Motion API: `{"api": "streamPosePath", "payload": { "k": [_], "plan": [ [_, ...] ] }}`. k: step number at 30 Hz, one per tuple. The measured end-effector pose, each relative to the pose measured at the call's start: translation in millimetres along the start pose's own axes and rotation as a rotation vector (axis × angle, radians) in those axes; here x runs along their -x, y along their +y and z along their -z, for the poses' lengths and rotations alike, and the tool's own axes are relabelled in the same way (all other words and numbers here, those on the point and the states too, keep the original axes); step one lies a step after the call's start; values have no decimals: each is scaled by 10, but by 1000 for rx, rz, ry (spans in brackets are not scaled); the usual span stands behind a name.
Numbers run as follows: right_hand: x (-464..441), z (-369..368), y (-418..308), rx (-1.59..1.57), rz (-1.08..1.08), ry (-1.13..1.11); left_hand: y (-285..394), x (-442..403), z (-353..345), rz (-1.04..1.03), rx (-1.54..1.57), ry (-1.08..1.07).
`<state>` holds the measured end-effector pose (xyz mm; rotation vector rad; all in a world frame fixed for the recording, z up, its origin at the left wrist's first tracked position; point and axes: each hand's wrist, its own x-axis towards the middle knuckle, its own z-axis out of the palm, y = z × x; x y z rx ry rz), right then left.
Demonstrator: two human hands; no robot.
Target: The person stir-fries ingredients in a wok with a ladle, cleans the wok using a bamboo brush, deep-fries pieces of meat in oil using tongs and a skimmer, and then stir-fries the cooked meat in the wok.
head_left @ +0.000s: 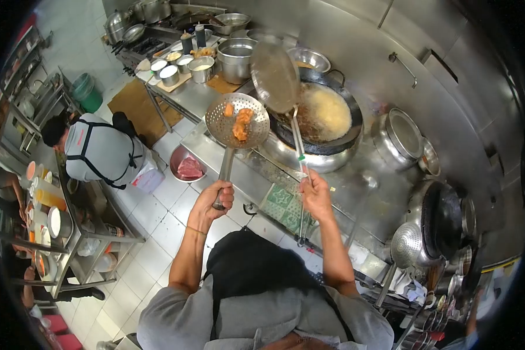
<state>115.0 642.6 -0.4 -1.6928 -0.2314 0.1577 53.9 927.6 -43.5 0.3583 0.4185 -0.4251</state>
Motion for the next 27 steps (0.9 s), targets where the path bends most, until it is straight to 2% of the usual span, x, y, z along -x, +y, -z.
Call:
{"api": "streamPosePath", "payload": {
  "k": [1,2,4,7,12,15,18,20,22,25,26,27],
  "plan": [
    [-10,39,33,19,82,48,0,0,26,-1,7,-6],
    [23,124,29,23,74,39,-6,8,60,-1,14,-11],
    [112,266,-188,51,-38,165,-18,30,117,-3,34,-17],
    [242,483,-288,-53,-65,232,-48,46,178,-41,36,-4],
    [431,704,-357,-36,-70,346,6,-61,279,-1,42,-14],
    [446,905,-246,329,50,462,63,-304,428,55,77,-63],
    [465,1076,-67,371,46,589,120,-572,657,139,174,-137],
    [534,1151,-8,366,55,634,117,-642,725,200,354,-152],
    [630,1212,13,362,57,679,77,-672,754,225,342,-176],
    [791,1316,49,436,-28,774,37,-667,725,123,194,-71],
    [846,1359,119,634,-5,811,6,-674,696,149,172,-74],
    [899,1395,199,833,12,843,-32,-629,569,29,68,79]
  ]
}}
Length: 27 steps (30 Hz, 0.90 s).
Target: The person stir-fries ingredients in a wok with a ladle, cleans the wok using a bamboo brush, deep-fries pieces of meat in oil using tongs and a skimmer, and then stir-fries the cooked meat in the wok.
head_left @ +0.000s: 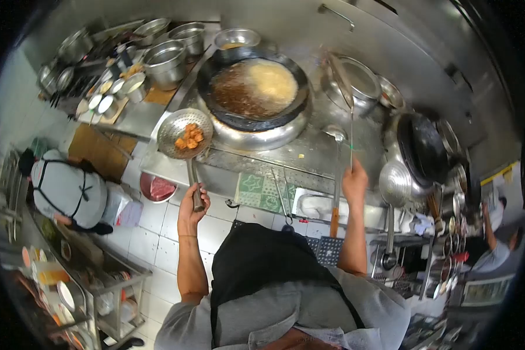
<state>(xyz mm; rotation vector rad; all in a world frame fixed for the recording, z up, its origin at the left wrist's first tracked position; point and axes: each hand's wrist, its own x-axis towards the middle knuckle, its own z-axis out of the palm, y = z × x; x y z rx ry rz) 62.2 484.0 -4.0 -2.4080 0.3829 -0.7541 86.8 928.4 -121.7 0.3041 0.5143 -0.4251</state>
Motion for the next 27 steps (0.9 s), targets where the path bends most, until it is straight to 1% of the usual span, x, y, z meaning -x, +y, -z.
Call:
{"api": "streamPosePath", "payload": {
  "k": [1,2,3,4,5,6,7,9,11,12,13,14,15,17,18,19,21,22,24,25,27],
  "plan": [
    [44,-8,87,8,-29,25,-40,21,-72,-131,-103,143],
    [100,-24,178,54,-43,11,14,-11,23,-107,-149,83],
    [155,-25,288,104,-64,7,45,9,-18,-77,-150,108],
    [200,-37,388,119,-155,-53,76,-16,21,-86,-176,92],
    [273,-74,499,130,-255,-103,117,-57,129,-55,-127,4],
    [385,-180,712,141,-177,-35,170,-91,168,18,-40,-44],
    [487,-265,890,161,-96,29,189,-53,95,24,-55,-26],
    [610,-259,944,137,-222,-39,315,-89,166,37,-45,-37],
    [707,-249,974,175,-190,12,365,-1,94,125,93,-111],
    [726,-227,959,184,-217,43,342,72,14,26,20,-89],
    [751,-198,914,120,-235,48,321,162,-47,-81,-52,-68],
    [773,-167,875,54,-249,53,372,224,-25,-128,-120,-107],
    [784,-134,868,53,-271,75,401,274,-70,-177,-188,-145],
    [817,-58,847,45,-241,25,360,535,-436,-224,-317,-119],
    [831,-3,831,32,-265,10,396,606,-485,-219,-342,-134],
    [864,48,831,23,-282,26,379,682,-642,-256,-403,-106],
    [933,154,824,139,-198,172,289,828,-1014,-417,-555,62],
    [967,256,804,113,-233,158,185,898,-1204,-415,-576,53],
    [1059,390,842,69,-257,158,-55,959,-1547,-330,-566,-146],
    [1103,446,868,35,-263,148,-164,922,-1684,-329,-585,-158],
    [1214,547,913,12,-280,145,-406,820,-1975,34,-407,-440]
  ]
}}
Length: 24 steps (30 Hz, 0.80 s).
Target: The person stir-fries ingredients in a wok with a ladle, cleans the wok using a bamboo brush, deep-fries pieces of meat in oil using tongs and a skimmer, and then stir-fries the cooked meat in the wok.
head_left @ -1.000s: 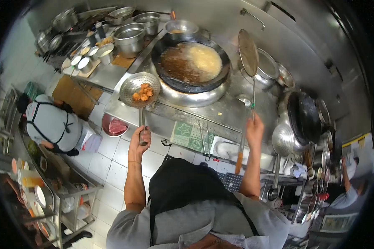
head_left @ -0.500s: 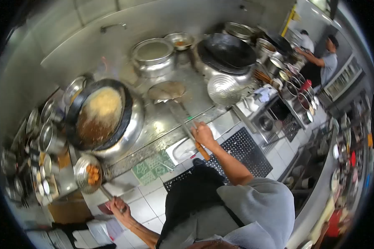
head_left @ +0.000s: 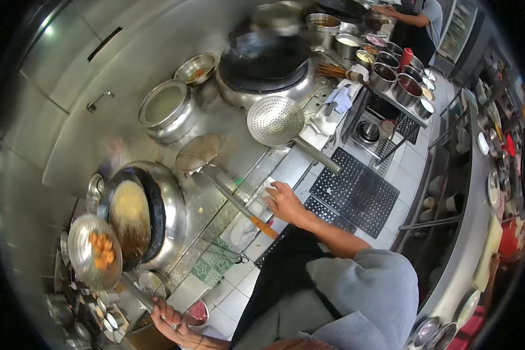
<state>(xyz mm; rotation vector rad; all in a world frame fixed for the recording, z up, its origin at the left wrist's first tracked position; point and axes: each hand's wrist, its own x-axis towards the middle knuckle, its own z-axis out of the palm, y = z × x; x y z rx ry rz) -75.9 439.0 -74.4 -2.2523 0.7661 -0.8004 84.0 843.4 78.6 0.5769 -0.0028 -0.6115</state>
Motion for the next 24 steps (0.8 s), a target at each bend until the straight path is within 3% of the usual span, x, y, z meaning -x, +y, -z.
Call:
{"api": "streamPosePath", "payload": {
  "k": [2,4,6,8,11,12,13,14,16,17,18,20,24],
  "plan": [
    [86,118,75,-10,-16,-9,-193,-309,-328,59,66,-38],
    [168,211,148,-2,-7,-57,-416,-700,-659,346,149,-187],
    [247,220,296,4,24,-30,-717,-1134,-977,455,166,-186],
    [291,331,374,-52,-29,-214,-1044,-1702,-1283,694,156,-276],
    [361,515,481,-32,-22,-246,-1692,-2423,-1876,865,91,-351],
    [391,575,533,-21,-24,-262,-1939,-2668,-2061,959,97,-491],
    [447,581,758,-8,-56,-324,-2364,-2707,-2573,695,-121,-316],
    [461,641,808,-5,-60,-314,-2603,-2918,-2757,701,-247,-327],
    [468,763,891,64,-178,-391,-3114,-3629,-2902,941,-378,-415],
    [486,799,971,82,-159,-370,-3420,-3903,-2958,901,-461,-290],
    [505,831,1043,91,-160,-359,-3675,-4185,-2928,869,-616,-297],
    [556,874,1155,117,-224,-342,-4045,-4249,-2956,584,-839,-333],
    [643,903,1315,107,-275,-309,-4258,-4269,-2838,358,-1099,-349]
  ]
}}
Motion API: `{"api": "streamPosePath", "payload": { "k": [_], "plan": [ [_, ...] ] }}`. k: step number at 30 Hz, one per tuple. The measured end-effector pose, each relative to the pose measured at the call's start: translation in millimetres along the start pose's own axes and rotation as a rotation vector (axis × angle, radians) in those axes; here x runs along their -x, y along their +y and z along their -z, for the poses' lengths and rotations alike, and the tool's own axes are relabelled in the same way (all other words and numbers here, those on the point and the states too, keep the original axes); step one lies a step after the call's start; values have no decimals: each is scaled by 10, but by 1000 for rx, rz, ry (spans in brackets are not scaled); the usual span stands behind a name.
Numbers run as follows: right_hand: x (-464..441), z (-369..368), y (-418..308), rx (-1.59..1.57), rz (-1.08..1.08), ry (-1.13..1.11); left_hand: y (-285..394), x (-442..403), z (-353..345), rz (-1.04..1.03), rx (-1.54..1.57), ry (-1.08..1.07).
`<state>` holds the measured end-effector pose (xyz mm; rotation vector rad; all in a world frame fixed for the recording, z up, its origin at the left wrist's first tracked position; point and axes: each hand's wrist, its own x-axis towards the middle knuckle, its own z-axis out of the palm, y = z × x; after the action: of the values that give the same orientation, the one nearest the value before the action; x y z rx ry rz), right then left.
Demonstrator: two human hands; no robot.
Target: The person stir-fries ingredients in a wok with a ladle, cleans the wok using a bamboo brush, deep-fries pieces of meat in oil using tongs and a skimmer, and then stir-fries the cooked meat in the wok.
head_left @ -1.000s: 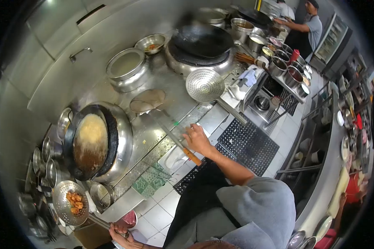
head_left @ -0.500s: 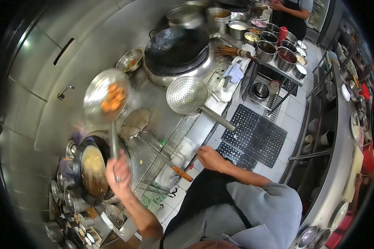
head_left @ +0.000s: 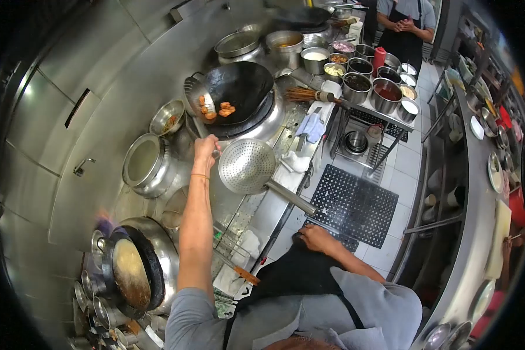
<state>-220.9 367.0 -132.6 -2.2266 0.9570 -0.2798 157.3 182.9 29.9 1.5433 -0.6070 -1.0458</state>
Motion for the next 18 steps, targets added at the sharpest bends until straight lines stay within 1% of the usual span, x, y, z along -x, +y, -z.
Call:
{"api": "streamPosePath", "payload": {
  "k": [2,3,6,7,8,9,10,12,14,16,18],
  "plan": [
    [24,-1,20,3,-23,-30,-19,262,96,-94,1,156],
    [37,-20,13,2,-45,-50,15,507,169,-150,55,168],
    [27,-122,30,39,-49,-143,-38,1101,636,-163,144,189],
    [14,-190,46,56,40,-120,-39,1347,797,-155,160,236],
    [-16,-244,53,65,74,-161,-20,1608,951,-167,213,225],
    [-59,-232,-22,119,58,-268,-2,1887,1110,-179,265,219],
    [-104,-235,-89,179,43,-372,26,2165,1281,-177,284,273],
    [-203,-322,-152,220,108,-453,65,2725,1612,-194,377,296],
    [-289,-448,-212,192,253,-443,17,3290,1866,-239,423,450],
    [-341,-508,-300,219,336,-471,-109,3856,2113,-365,464,559],
    [-394,-633,-453,204,286,-473,-278,4384,2285,-501,463,751]
  ]
}}
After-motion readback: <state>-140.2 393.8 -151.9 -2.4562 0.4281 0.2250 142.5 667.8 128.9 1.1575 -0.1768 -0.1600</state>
